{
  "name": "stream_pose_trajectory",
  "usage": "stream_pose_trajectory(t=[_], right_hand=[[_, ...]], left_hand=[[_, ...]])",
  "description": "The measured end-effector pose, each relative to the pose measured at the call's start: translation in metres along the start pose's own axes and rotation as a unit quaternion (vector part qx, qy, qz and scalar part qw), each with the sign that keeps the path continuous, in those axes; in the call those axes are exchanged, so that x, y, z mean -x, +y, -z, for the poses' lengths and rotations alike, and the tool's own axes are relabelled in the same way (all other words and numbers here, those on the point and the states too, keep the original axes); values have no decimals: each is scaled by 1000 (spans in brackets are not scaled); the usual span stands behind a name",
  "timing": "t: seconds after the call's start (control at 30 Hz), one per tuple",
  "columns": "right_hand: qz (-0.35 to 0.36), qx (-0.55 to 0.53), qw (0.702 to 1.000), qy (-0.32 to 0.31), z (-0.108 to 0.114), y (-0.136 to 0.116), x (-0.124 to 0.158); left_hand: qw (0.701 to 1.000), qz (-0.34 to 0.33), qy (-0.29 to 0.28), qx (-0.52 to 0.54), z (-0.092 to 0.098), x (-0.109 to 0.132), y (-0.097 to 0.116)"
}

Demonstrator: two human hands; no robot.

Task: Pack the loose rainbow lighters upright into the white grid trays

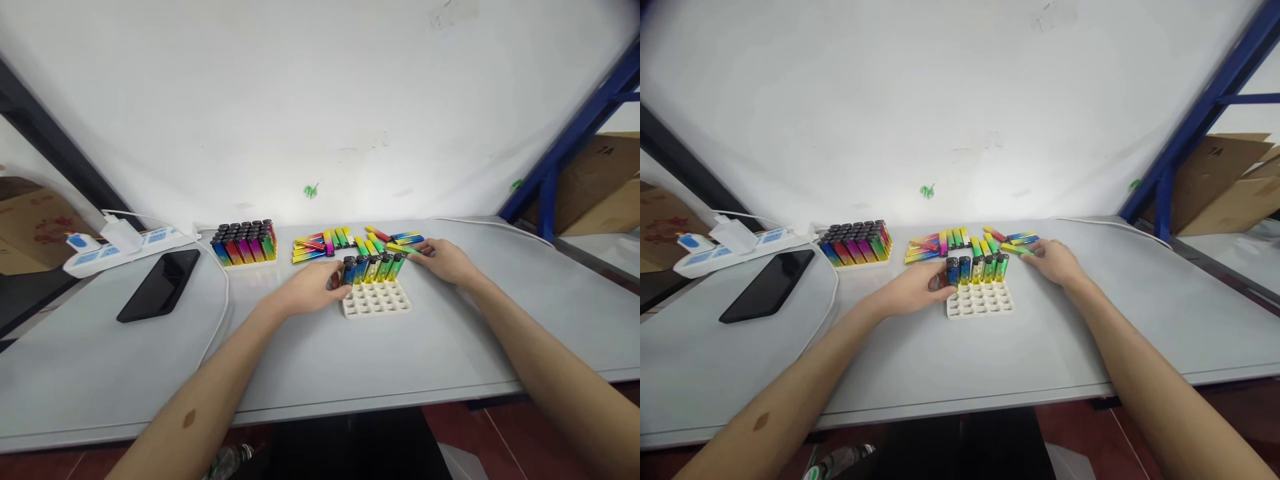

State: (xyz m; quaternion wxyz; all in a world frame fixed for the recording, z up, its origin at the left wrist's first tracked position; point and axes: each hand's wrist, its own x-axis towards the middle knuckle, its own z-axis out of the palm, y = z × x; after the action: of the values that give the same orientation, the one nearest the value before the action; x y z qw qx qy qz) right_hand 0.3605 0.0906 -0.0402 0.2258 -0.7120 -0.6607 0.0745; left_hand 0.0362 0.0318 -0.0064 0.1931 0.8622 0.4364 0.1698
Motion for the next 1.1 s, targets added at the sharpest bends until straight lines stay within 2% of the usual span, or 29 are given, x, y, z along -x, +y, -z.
stream_pose_trajectory(t=[0.1, 0.17, 0.27, 0.37, 0.47, 0.63, 0.87, 1.1], right_hand=[[-19, -101, 995, -11, 6, -2, 3], [-14, -227, 974, -27, 10, -7, 7], [-8, -425, 904, -44, 14, -16, 11], [-48, -530, 845, -53, 16, -26, 16], [-65, -555, 827, -68, 17, -33, 19], [-90, -555, 822, -90, 17, -34, 20], [-141, -574, 804, -57, 14, -34, 14], [-96, -610, 783, -82, 18, -43, 25]], left_hand=[[1000, 1, -2, 0, 0, 0, 0], [1000, -2, -5, 1, 1, 0, 0], [1000, -4, -6, 1, 1, 1, 1], [1000, -1, -5, 4, 1, 1, 0], [1000, -2, -7, 6, 0, 1, 0], [1000, -4, -7, -3, 1, 0, 1], [1000, -1, -11, -1, -1, 0, 1], [1000, -4, -12, -7, -1, 0, -1]])
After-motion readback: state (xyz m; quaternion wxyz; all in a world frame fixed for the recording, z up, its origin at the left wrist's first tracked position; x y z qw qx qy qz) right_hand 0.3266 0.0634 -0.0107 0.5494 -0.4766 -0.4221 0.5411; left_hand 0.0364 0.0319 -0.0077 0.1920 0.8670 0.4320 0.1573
